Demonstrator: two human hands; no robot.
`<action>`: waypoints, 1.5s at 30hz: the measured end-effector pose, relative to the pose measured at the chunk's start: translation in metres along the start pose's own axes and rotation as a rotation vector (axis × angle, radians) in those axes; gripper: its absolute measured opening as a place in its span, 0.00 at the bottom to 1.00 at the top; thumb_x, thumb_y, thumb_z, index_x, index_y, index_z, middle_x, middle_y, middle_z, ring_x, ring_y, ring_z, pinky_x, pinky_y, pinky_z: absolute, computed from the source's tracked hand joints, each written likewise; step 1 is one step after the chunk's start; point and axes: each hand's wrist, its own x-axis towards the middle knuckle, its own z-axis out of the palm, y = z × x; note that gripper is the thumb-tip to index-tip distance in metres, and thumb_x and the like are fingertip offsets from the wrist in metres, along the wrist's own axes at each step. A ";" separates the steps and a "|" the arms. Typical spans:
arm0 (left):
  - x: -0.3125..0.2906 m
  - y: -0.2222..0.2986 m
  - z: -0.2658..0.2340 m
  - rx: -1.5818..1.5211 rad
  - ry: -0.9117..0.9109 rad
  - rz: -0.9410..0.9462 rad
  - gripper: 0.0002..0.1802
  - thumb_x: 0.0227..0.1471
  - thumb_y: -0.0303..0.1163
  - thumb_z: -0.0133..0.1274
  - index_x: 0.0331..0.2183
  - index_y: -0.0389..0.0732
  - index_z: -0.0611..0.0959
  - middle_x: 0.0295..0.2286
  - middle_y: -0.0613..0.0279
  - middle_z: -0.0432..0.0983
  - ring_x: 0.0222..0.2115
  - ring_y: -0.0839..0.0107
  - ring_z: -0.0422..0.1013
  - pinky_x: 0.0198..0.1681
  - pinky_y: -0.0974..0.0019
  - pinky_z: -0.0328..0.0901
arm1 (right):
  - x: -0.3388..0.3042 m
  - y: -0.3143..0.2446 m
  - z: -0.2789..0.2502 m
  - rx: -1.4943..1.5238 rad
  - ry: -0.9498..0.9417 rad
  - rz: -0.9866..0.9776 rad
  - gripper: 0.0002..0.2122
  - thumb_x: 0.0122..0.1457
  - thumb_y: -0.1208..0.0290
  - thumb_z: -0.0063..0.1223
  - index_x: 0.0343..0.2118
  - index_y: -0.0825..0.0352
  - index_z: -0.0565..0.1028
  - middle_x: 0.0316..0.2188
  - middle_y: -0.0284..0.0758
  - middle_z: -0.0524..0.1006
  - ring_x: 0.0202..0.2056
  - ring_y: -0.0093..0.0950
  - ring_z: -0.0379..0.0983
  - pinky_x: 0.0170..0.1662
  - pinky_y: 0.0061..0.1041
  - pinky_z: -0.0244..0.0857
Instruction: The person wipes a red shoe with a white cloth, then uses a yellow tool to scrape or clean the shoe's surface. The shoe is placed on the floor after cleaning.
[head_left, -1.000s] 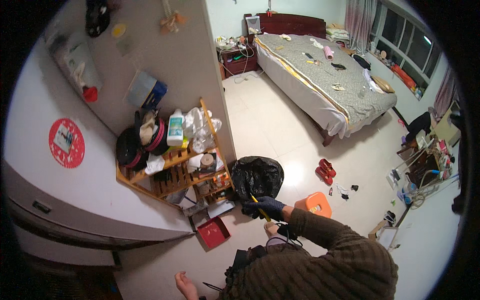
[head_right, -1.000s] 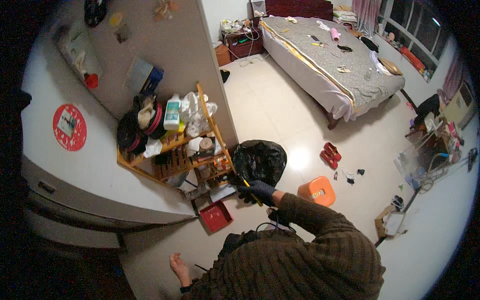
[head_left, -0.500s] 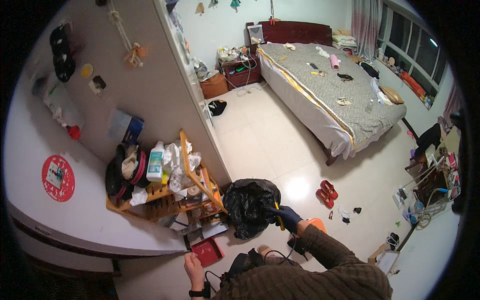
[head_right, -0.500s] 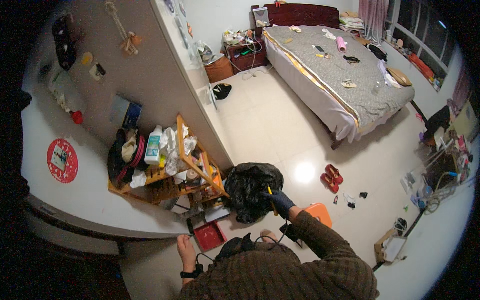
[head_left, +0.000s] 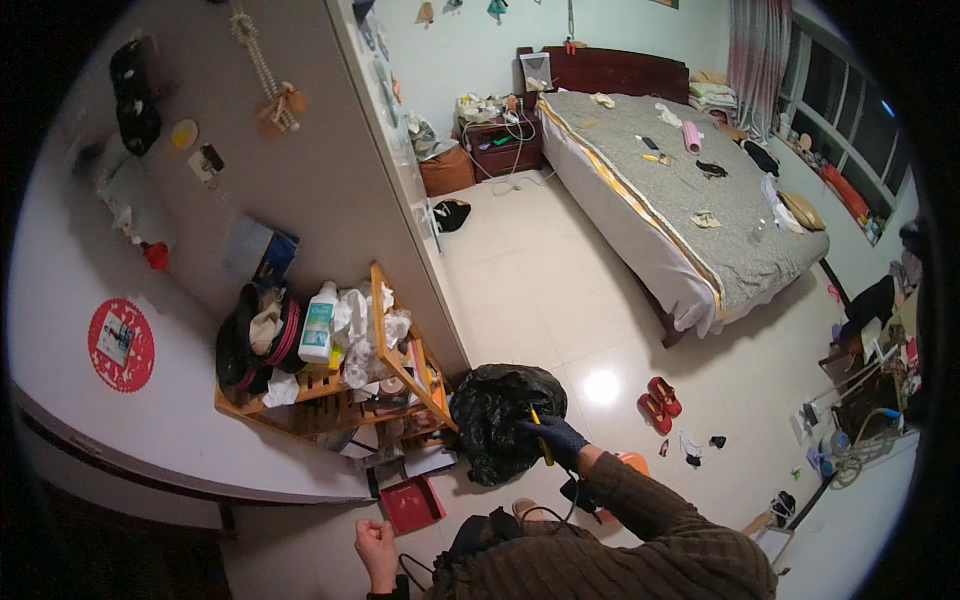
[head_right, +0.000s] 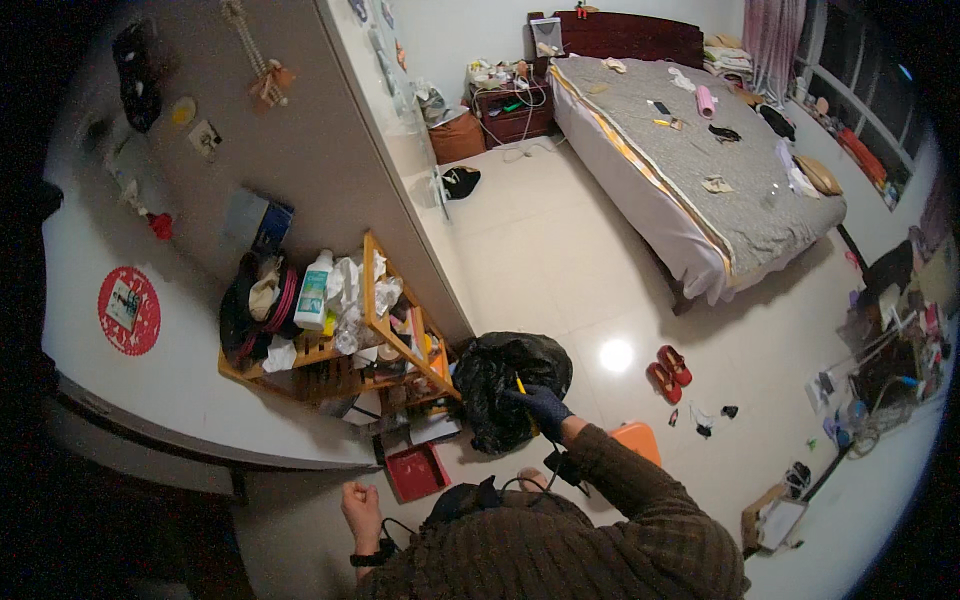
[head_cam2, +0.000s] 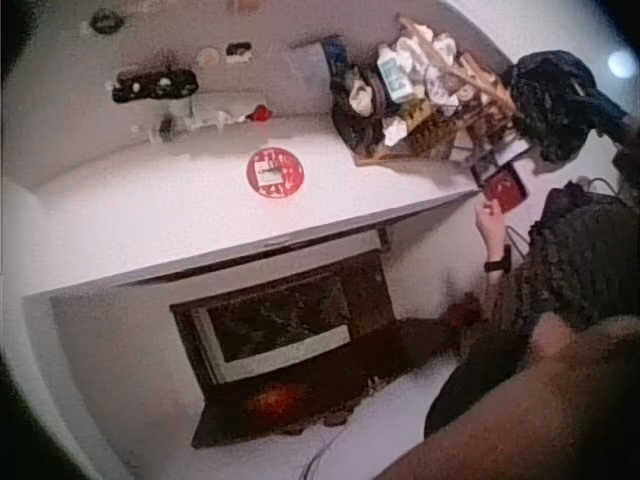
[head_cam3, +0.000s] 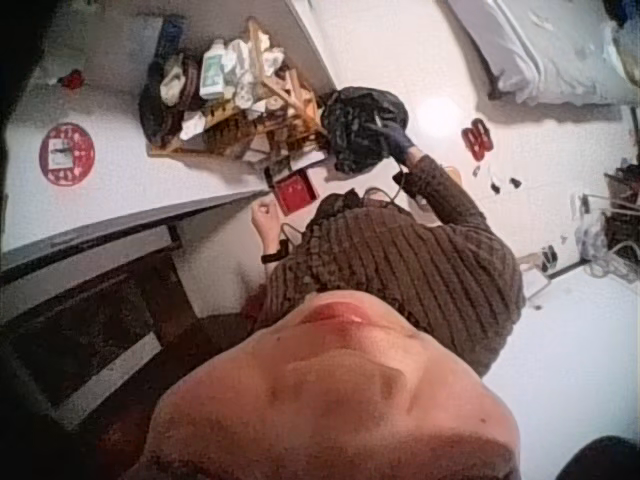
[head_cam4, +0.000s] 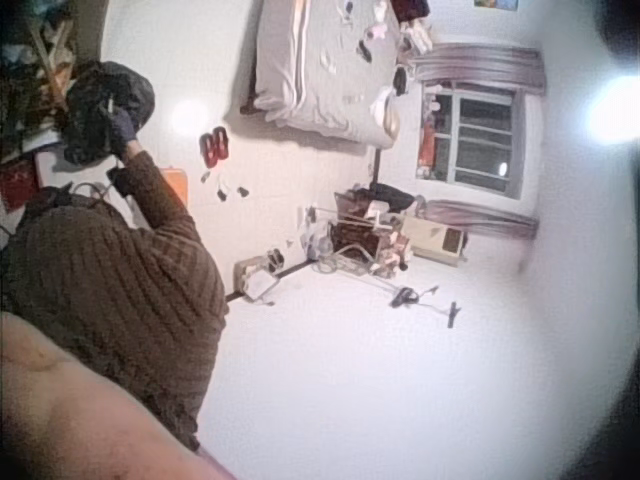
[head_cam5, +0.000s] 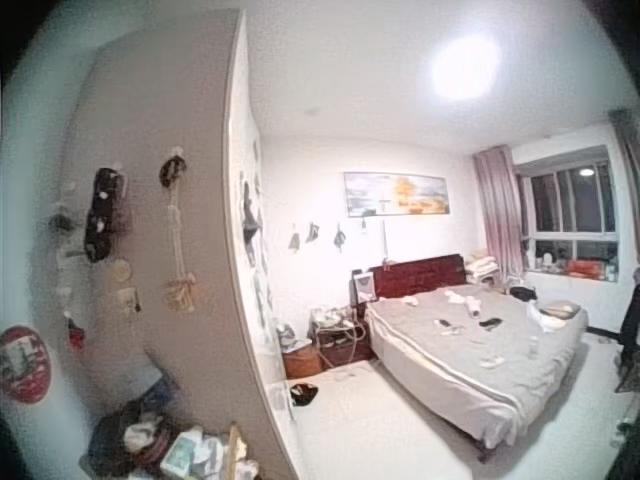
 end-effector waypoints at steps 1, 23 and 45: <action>-0.002 -0.003 -0.003 0.001 0.013 0.003 0.12 0.54 0.20 0.59 0.30 0.37 0.69 0.17 0.66 0.67 0.19 0.78 0.64 0.25 0.69 0.61 | 0.001 0.001 0.006 -0.020 -0.004 0.003 0.15 0.61 0.57 0.63 0.42 0.64 0.80 0.31 0.30 0.78 0.31 0.22 0.72 0.33 0.22 0.66; -0.075 -0.109 -0.094 -0.238 0.157 -0.146 0.24 0.69 0.39 0.45 0.21 0.41 0.64 0.19 0.73 0.55 0.22 0.78 0.52 0.26 0.68 0.52 | -0.027 0.037 0.117 -0.260 -0.183 0.050 0.15 0.66 0.60 0.58 0.44 0.69 0.80 0.35 0.36 0.82 0.31 0.25 0.77 0.32 0.25 0.71; -0.050 -0.022 0.018 -0.058 -0.169 0.058 0.21 0.69 0.35 0.43 0.23 0.37 0.66 0.19 0.71 0.58 0.21 0.78 0.55 0.25 0.69 0.54 | -0.004 0.053 -0.054 -0.338 0.019 -0.180 0.13 0.54 0.66 0.64 0.36 0.71 0.78 0.30 0.39 0.79 0.32 0.29 0.74 0.38 0.32 0.70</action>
